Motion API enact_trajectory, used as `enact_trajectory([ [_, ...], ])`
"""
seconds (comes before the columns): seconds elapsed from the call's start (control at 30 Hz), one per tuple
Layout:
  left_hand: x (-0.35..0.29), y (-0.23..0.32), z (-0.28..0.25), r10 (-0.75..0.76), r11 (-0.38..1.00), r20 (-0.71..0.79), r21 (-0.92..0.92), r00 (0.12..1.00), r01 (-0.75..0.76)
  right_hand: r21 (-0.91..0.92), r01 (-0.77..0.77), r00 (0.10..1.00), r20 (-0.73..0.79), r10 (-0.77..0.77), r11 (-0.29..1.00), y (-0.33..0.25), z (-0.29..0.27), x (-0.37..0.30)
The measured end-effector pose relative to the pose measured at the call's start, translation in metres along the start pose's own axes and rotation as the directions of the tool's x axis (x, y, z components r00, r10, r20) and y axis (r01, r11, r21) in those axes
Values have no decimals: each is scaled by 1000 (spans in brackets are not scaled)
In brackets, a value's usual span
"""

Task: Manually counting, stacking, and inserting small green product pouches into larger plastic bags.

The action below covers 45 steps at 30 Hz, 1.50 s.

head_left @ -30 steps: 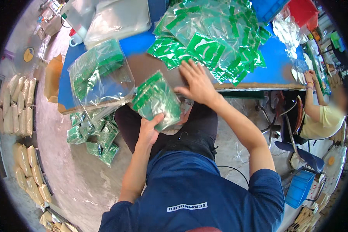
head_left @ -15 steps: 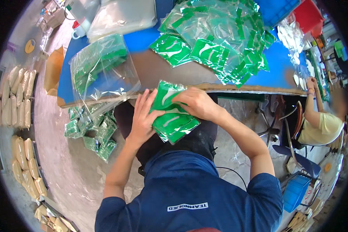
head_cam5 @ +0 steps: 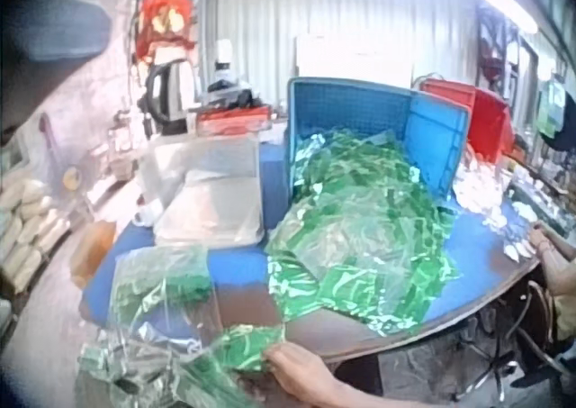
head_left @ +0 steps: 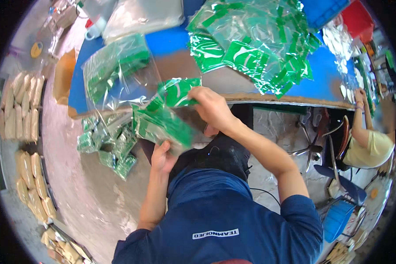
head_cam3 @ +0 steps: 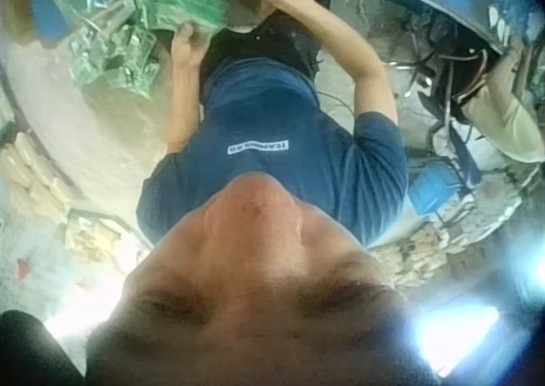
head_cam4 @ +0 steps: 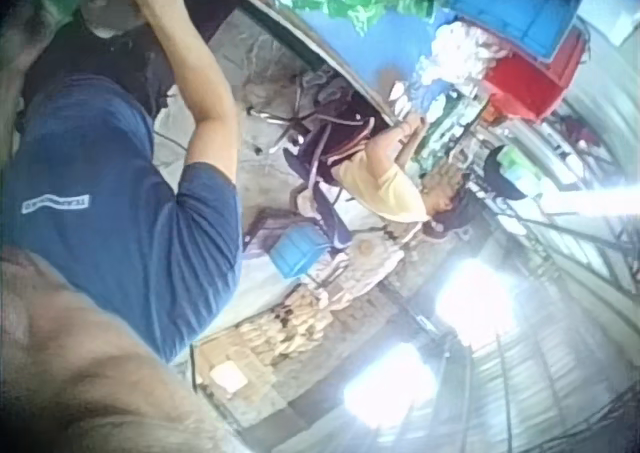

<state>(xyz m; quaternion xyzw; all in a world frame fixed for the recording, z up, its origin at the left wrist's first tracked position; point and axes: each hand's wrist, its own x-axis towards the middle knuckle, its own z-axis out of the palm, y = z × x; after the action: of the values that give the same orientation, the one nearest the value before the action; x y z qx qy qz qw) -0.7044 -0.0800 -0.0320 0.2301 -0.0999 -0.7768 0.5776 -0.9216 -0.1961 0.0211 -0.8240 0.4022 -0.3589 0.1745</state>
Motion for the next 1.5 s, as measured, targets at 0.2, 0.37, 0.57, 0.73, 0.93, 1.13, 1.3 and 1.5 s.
enact_trajectory([
  [0.2,21,1,24,68,990,-15,127,998,-66,864,-494,676,311,668,97,-35,-12,-12],
  [0.37,27,8,38,241,879,45,413,969,-238,808,-590,656,477,584,3,-39,-22,-17],
  [0.57,14,37,48,-82,433,185,892,979,-132,589,-613,779,564,276,527,-1,-63,17],
  [0.73,7,34,59,-210,455,113,890,971,-5,520,-475,827,539,159,710,1,-47,39],
  [0.93,-3,17,10,27,872,-50,489,998,1,-466,-21,999,23,36,884,39,-4,42],
  [1.13,-7,15,-6,-47,979,-98,191,994,65,-126,250,968,69,-243,960,26,4,12],
  [1.3,8,6,-8,-82,995,48,67,995,79,720,-198,757,-319,570,665,5,-3,23],
  [1.5,30,-4,19,-36,999,41,20,999,35,987,-151,591,140,794,-62,-43,-1,-3],
])
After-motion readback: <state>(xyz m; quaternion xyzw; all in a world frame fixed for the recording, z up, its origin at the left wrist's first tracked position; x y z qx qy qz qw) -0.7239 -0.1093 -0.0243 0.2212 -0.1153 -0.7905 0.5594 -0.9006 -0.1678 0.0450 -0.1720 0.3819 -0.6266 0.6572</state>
